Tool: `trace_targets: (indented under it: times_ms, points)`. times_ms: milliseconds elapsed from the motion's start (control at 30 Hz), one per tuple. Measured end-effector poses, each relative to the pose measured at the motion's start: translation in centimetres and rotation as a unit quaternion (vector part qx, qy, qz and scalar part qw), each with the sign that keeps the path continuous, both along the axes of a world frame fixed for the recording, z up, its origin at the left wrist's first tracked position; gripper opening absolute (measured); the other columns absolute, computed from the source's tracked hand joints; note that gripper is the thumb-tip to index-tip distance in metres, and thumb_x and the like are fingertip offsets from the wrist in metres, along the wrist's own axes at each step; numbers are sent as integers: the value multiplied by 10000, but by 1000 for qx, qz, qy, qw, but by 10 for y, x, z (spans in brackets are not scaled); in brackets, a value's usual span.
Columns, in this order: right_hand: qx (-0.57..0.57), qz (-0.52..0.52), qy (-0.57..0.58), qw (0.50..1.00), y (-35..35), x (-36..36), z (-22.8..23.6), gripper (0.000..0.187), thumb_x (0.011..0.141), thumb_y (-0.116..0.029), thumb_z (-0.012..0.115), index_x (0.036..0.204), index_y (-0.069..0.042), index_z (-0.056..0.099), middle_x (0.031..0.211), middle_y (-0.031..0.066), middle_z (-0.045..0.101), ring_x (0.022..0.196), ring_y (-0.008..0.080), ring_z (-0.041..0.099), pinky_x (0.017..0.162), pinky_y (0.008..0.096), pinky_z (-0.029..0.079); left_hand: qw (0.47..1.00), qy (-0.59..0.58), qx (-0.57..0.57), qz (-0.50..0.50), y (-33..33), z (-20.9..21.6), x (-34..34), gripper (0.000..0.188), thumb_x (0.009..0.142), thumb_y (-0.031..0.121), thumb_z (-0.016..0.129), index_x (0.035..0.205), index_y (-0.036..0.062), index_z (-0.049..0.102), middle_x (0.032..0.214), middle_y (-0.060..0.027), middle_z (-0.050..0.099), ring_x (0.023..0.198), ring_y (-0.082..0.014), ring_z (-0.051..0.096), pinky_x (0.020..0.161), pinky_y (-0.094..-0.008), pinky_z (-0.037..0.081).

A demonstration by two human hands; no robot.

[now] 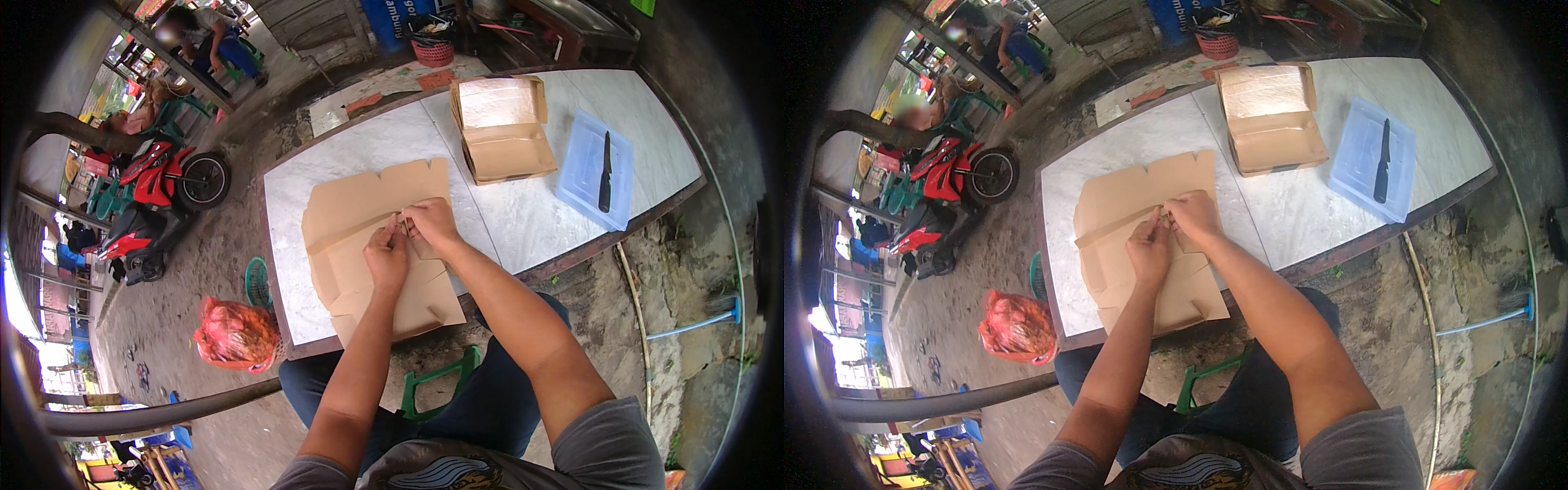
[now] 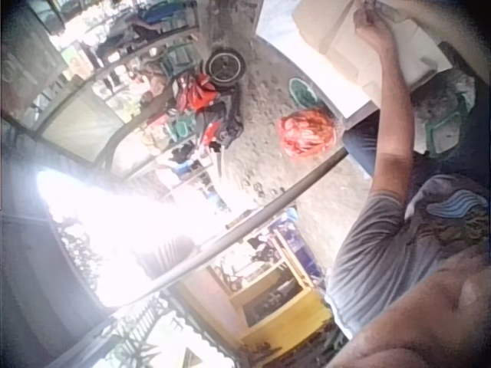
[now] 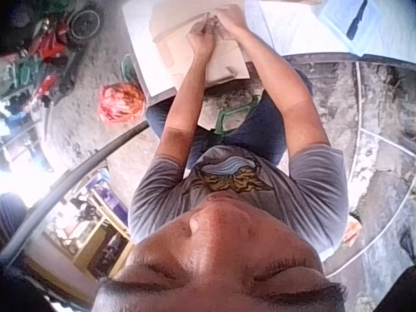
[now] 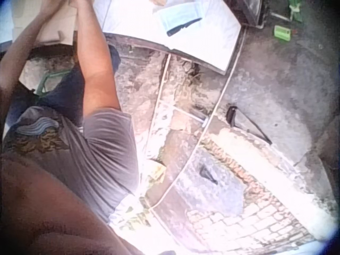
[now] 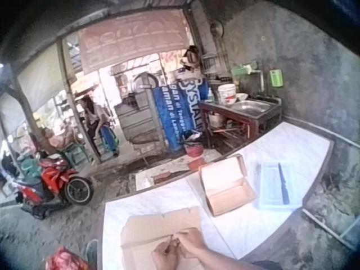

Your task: The person assembles flat cardboard sheets into small boxes by folding the flaps and tucking the tabs into slots. They work on a white table, stacking the finished boxes to the side.

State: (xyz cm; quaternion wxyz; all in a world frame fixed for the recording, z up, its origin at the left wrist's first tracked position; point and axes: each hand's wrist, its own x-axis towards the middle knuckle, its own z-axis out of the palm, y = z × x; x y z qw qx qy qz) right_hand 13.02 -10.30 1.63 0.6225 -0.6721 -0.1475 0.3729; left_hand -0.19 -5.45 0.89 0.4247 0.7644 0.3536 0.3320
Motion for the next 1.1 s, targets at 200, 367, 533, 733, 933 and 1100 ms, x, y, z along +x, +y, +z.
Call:
trace_targets:
  times_ms: [200,367,533,733,933,1100]
  points:
    - [7,12,-35,999,0,-4,-4,221,913,-170,765,828,34,753,729,121,745,636,175,717,589,326,577,998,-34,-60,-3,2,-6,-2,329,966,32,678,1279,-47,738,1087,-171,788,954,-148,701,867,-299,544]
    - [9,53,-170,984,2,-1,-14,186,970,-156,750,892,14,749,779,61,731,679,122,687,577,287,555,998,-43,-43,-35,5,-7,-4,334,954,18,657,1268,-72,730,1065,-152,784,970,-166,716,880,-303,555]
    - [-5,46,-194,980,-2,-3,-9,196,959,-159,745,961,36,766,858,119,778,725,163,719,671,321,580,995,-74,-59,-20,5,-17,-1,339,933,-10,613,1242,-90,727,1074,-144,780,981,-198,733,900,-322,568]
    - [-59,54,-326,942,-4,-9,11,275,908,-182,738,1096,16,764,971,207,788,864,300,773,811,387,597,989,-39,-98,-100,25,-15,-10,332,930,-6,634,1238,-81,731,1094,-133,779,983,-200,728,895,-331,572]
    - [-119,52,-402,906,-7,-10,18,333,902,-149,703,1204,-12,732,1013,214,785,963,358,766,880,427,594,997,67,-22,-10,44,21,-72,353,893,130,781,1210,-22,759,1040,-180,770,927,-235,720,848,-350,562]
    - [-200,70,-474,854,-7,-21,49,379,874,-115,653,1244,-63,718,1175,223,731,1098,418,705,925,512,575,948,145,203,197,78,16,-146,474,858,289,856,1202,-15,739,931,-167,725,820,-314,710,745,-426,575]
